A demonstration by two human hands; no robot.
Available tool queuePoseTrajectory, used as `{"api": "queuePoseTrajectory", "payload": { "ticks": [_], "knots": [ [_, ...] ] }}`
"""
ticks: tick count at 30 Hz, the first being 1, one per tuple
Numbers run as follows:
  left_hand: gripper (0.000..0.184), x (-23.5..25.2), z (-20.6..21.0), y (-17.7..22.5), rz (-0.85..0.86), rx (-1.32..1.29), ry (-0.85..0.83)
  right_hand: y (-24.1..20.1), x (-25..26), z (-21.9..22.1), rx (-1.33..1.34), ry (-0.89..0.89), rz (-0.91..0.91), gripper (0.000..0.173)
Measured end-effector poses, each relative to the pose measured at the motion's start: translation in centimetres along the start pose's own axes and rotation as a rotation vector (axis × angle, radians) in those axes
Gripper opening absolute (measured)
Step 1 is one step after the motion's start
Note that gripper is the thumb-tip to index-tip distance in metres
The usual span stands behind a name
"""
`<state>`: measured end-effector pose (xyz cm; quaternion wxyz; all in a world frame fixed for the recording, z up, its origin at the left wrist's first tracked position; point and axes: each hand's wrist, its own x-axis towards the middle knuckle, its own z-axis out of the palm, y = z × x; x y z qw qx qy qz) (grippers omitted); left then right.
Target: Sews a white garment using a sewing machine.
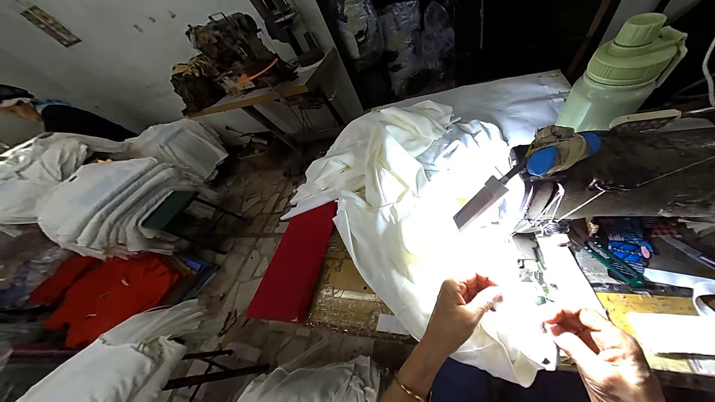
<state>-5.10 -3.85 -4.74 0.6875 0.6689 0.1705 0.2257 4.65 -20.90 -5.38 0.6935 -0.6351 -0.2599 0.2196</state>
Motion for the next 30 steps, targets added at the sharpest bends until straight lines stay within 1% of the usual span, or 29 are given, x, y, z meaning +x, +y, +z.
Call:
{"api": "queuePoseTrajectory", "payload": {
  "ticks": [2, 4, 6, 7, 8, 11, 14, 17, 23, 26, 28, 30],
  "knots": [
    [0.018, -0.1, -0.5, -0.2, 0.038, 0.006, -0.016, 0.0, -0.1, -0.1, -0.016, -0.033, -0.026, 0.028],
    [0.021, -0.2, -0.9, -0.5, 0.097, 0.012, -0.012, 0.0, -0.2, -0.5, -0.109, -0.105, -0.079, 0.018],
    [0.021, -0.2, -1.0, -1.0, 0.158, -0.006, 0.022, 0.3, -0.4, -0.8, -0.257, -0.141, -0.131, 0.044],
    [0.019, -0.2, -1.0, -1.1, 0.162, -0.023, 0.05, 0.3, -0.4, -0.8, -0.328, -0.144, -0.153, 0.05],
    [0.016, -0.2, -0.9, -1.1, 0.146, -0.034, 0.079, 0.3, -0.4, -0.7, -0.393, -0.133, -0.175, 0.05],
    [0.014, -0.3, -0.5, -0.8, 0.025, -0.104, 0.118, 0.4, -0.7, -0.2, -0.488, -0.029, -0.215, 0.031],
    [0.016, -0.2, -0.2, -0.7, -0.116, -0.278, 0.128, 0.7, -0.8, -0.1, -0.485, 0.037, -0.242, 0.026],
    [0.017, -0.3, 0.3, -0.4, -0.22, -0.382, 0.164, 1.3, -0.8, -0.3, -0.471, 0.072, -0.261, 0.022],
    [0.016, -0.2, 0.4, -0.9, -0.236, -0.445, 0.171, 1.8, -0.5, -0.2, -0.449, 0.11, -0.262, 0.019],
    [0.015, 0.0, 0.4, -1.0, -0.237, -0.41, 0.177, 2.1, -0.3, 0.0, -0.422, 0.13, -0.255, 0.014],
    [0.013, 0.4, 0.3, -1.2, -0.204, -0.307, 0.162, 2.1, -0.1, 0.3, -0.404, 0.145, -0.247, 0.014],
    [0.007, 1.1, 0.1, -1.7, -0.07, -0.104, 0.098, 2.0, -0.1, 0.6, -0.417, 0.13, -0.219, 0.017]
  ]
}}
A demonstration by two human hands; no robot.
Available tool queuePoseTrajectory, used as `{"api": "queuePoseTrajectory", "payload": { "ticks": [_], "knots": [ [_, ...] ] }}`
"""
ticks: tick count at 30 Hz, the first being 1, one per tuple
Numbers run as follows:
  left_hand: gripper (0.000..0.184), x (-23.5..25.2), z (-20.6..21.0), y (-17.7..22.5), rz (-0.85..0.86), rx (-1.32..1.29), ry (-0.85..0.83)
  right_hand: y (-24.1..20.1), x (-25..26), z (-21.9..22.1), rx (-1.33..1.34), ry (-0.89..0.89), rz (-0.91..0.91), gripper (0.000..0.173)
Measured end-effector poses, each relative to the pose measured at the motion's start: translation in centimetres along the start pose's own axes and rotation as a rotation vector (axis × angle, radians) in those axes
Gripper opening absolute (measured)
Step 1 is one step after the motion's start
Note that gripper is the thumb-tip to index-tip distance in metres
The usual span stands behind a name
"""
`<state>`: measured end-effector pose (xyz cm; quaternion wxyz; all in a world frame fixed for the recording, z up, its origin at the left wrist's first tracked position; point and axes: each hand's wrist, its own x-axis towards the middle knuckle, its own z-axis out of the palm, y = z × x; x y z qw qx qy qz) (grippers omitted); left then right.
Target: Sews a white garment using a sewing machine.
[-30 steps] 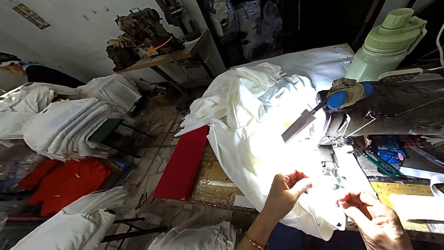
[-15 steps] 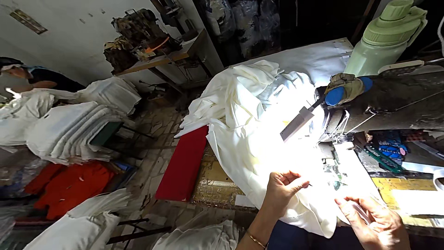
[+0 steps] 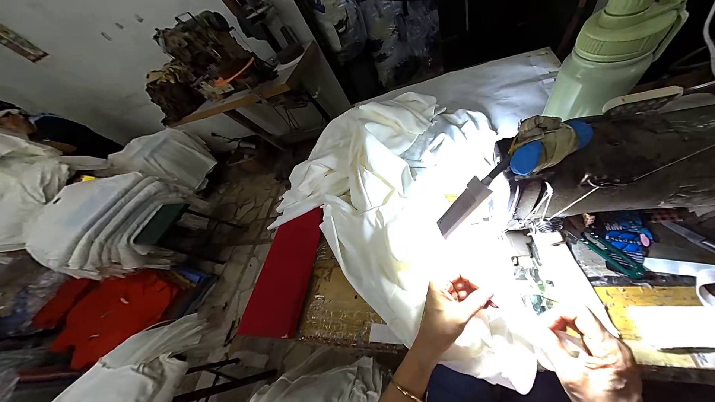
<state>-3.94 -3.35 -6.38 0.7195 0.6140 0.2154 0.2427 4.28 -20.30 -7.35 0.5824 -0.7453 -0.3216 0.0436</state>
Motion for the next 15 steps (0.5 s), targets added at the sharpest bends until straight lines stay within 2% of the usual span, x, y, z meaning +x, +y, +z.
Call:
{"api": "queuePoseTrajectory", "payload": {
  "ticks": [2, 5, 7, 11, 15],
  "knots": [
    [0.008, 0.9, -0.1, -0.9, 0.209, 0.256, -0.051, 0.3, -0.2, 0.3, 0.002, -0.062, 0.031, 0.015],
    [0.024, 2.1, 0.0, -2.0, 0.413, 0.711, -0.144, 0.7, -0.4, 0.6, -0.001, -0.198, 0.128, 0.018],
    [0.02, 3.7, 0.8, -2.2, 0.55, 0.955, -0.167, 0.7, -0.1, 0.7, -0.053, -0.236, 0.164, 0.022],
    [0.016, 5.0, 1.6, -3.1, 0.513, 1.066, -0.265, 0.9, 0.5, 0.5, -0.072, -0.261, 0.218, 0.036],
    [0.014, 5.0, 1.5, -3.3, 0.442, 1.129, -0.3, 1.1, 0.8, 0.4, -0.07, -0.277, 0.274, 0.036]
  ]
}}
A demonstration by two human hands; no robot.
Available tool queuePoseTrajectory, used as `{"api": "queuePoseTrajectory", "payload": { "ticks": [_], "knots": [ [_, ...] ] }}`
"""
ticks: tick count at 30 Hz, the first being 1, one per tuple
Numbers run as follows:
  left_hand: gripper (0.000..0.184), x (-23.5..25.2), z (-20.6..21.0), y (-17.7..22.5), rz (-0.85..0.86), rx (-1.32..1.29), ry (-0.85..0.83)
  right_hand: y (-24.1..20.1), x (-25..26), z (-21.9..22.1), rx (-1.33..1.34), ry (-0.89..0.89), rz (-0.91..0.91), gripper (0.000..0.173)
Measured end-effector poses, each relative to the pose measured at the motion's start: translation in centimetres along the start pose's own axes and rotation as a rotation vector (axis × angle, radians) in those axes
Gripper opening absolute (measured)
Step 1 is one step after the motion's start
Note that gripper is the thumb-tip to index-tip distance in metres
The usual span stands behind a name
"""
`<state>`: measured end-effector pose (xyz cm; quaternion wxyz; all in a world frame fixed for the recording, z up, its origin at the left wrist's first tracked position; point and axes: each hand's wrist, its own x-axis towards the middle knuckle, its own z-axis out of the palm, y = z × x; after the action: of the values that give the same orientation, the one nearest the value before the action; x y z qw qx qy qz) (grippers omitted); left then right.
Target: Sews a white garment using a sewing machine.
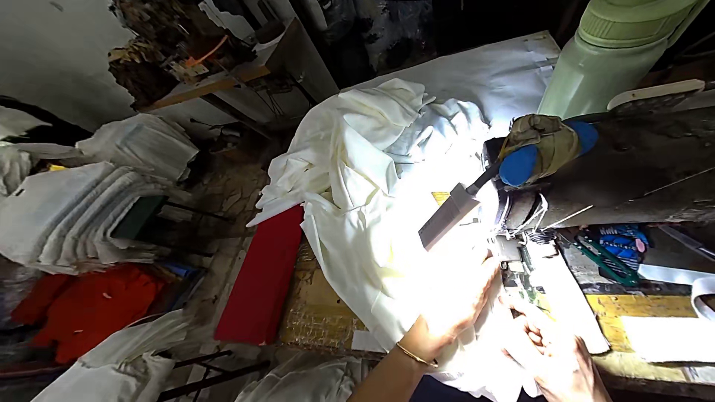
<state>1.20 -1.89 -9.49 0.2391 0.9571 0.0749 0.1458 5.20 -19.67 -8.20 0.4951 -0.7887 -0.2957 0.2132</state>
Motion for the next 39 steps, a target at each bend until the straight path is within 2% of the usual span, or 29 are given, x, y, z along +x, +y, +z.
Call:
{"api": "queuePoseTrajectory", "payload": {
  "ticks": [4, 7, 9, 12, 13, 17, 20, 22, 24, 27, 30, 34, 36, 39],
  "knots": [
    [0.017, -1.2, -0.4, 0.4, -0.023, -0.015, -0.035, 0.0, -0.2, -0.6, 0.035, -0.099, 0.025, 0.041],
    [0.021, -2.3, 0.0, 0.5, -0.038, -0.076, -0.024, 0.1, -0.4, -0.9, -0.05, -0.143, -0.033, 0.039],
    [0.023, -2.6, 0.5, 0.4, -0.042, -0.116, 0.018, 0.0, -0.2, -1.3, -0.194, -0.034, -0.117, 0.031],
    [0.025, -2.9, 1.4, 0.1, -0.035, -0.111, 0.06, 0.5, 1.5, -3.2, -0.497, 0.305, -0.262, 0.024],
    [0.026, -2.9, 1.6, 0.0, -0.04, -0.12, 0.067, 0.8, 2.4, -4.4, -0.596, 0.369, -0.277, 0.024],
    [0.021, -2.9, 2.1, -0.2, -0.019, -0.118, 0.111, 3.2, 5.8, -8.5, -0.859, 0.308, -0.218, 0.022],
    [0.022, -2.9, 1.9, -0.2, 0.009, -0.07, 0.114, 4.6, 7.3, -8.8, -1.035, 0.274, -0.297, 0.019],
    [0.021, -2.7, 1.7, -0.1, 0.025, -0.069, 0.127, 4.7, 7.5, -8.9, -1.081, 0.277, -0.361, 0.023],
    [0.021, -2.7, 1.5, 0.1, 0.026, -0.072, 0.128, 4.5, 7.4, -9.4, -1.049, 0.292, -0.392, 0.033],
    [0.023, -2.7, 1.3, 0.3, 0.007, -0.101, 0.097, 3.3, 6.5, -10.5, -0.822, 0.246, -0.294, 0.043],
    [0.022, -2.6, 1.2, 0.5, 0.002, -0.138, 0.107, 2.0, 4.2, -10.3, -0.598, 0.212, -0.287, 0.037],
    [0.022, -2.6, 1.0, 0.5, -0.003, -0.146, 0.088, -0.1, 0.8, -6.4, -0.295, 0.106, -0.288, 0.023],
    [0.022, -2.6, 0.9, 0.4, -0.003, -0.156, 0.074, -0.5, 0.0, -4.3, -0.267, 0.097, -0.291, 0.022],
    [0.023, -2.7, 0.9, 0.2, 0.007, -0.167, 0.078, -0.7, 0.0, -2.5, -0.376, 0.114, -0.303, 0.023]
  ]
}}
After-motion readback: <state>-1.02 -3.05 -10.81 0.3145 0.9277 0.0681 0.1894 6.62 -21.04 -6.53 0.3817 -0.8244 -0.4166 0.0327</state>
